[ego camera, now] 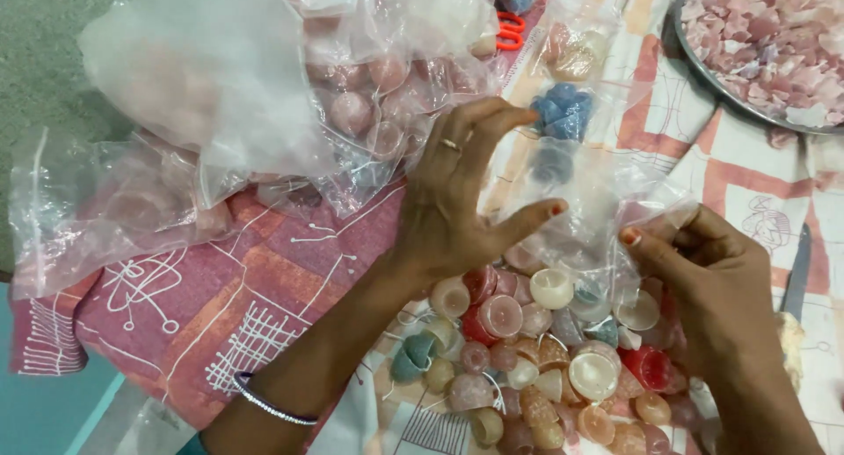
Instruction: Sorting small colored candle molds and putting them into plastic bags.
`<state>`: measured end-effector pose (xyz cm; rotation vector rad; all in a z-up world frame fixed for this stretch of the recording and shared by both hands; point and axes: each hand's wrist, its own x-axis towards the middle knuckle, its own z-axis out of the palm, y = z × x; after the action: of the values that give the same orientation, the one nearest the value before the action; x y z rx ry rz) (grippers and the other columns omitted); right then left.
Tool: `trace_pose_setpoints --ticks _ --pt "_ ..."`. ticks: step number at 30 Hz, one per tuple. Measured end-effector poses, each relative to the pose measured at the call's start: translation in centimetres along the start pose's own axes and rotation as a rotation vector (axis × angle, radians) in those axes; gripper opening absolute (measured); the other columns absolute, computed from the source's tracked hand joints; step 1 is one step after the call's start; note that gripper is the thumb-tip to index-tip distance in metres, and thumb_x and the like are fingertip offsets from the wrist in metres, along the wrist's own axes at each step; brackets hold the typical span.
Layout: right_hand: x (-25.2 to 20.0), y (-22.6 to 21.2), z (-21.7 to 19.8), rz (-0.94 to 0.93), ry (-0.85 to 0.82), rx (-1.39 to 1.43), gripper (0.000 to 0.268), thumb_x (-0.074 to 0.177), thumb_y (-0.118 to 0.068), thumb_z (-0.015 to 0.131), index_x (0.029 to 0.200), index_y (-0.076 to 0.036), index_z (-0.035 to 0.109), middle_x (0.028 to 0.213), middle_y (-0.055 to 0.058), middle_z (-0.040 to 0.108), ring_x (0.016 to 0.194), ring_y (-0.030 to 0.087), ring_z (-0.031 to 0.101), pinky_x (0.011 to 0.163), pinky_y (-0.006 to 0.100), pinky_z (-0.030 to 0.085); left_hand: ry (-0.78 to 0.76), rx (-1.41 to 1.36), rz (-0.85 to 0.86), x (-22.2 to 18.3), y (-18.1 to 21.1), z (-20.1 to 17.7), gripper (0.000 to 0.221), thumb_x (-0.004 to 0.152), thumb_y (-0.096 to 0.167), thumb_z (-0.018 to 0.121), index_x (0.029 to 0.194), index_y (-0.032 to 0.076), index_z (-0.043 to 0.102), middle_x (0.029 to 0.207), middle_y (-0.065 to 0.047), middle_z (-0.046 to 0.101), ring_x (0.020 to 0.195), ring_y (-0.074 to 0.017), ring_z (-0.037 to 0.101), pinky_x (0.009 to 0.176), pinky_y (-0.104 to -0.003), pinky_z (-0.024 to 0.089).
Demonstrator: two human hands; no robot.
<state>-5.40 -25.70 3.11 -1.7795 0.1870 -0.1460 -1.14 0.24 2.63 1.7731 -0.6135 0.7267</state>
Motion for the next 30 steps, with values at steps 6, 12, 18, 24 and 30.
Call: trace_pose_setpoints --ticks 6,12,18,24,30 --pt "-0.5 0.1 0.6 -0.011 -0.064 -0.107 0.012 0.087 -0.009 0.077 0.095 -0.004 0.071 0.083 0.004 0.073 0.071 0.009 0.063 0.061 0.024 0.050 -0.127 0.265 0.423 -1.3 -1.2 1.7 0.058 0.091 0.059 0.080 0.119 0.012 0.059 0.114 -0.006 0.064 0.099 -0.0236 0.063 0.086 -0.039 0.056" --pt "-0.3 -0.3 0.4 0.049 -0.058 -0.125 0.014 0.086 -0.012 0.079 0.093 -0.002 0.071 0.084 0.006 0.073 0.071 0.010 0.064 0.060 0.025 0.051 -0.011 0.127 0.003 0.3 -1.5 0.1 0.041 0.099 0.039 0.075 0.124 0.009 0.065 0.117 -0.006 0.067 0.100 -0.0151 0.065 0.079 -0.031 0.055" --pt "0.0 -0.4 -0.2 0.115 -0.079 0.098 0.013 0.087 -0.008 0.075 0.098 -0.004 0.069 0.087 0.002 0.069 0.069 0.008 0.059 0.055 0.025 0.049 -0.150 -0.123 -0.422 0.8 -1.8 -0.7 0.021 0.091 0.023 0.077 0.106 0.010 0.082 0.085 0.002 0.079 0.061 -0.0014 0.051 0.052 -0.023 0.041" --pt "-0.1 0.0 0.1 0.120 -0.113 0.042 0.009 0.087 -0.007 0.074 0.094 -0.004 0.069 0.082 0.001 0.068 0.067 0.007 0.057 0.054 0.023 0.045 -0.256 -0.414 -0.556 0.3 -2.2 -0.6 0.016 0.091 0.019 0.076 0.097 0.005 0.080 0.078 0.003 0.074 0.059 -0.0005 0.058 0.050 -0.021 0.044" --pt "0.1 0.2 0.0 0.082 -0.112 0.092 0.008 0.089 -0.009 0.075 0.091 -0.006 0.068 0.081 0.000 0.067 0.066 0.005 0.054 0.054 0.021 0.043 -0.121 -0.246 -0.394 0.5 -1.6 -0.1 0.020 0.092 0.022 0.081 0.085 0.005 0.073 0.071 0.006 0.068 0.064 -0.0005 0.058 0.058 -0.020 0.047"
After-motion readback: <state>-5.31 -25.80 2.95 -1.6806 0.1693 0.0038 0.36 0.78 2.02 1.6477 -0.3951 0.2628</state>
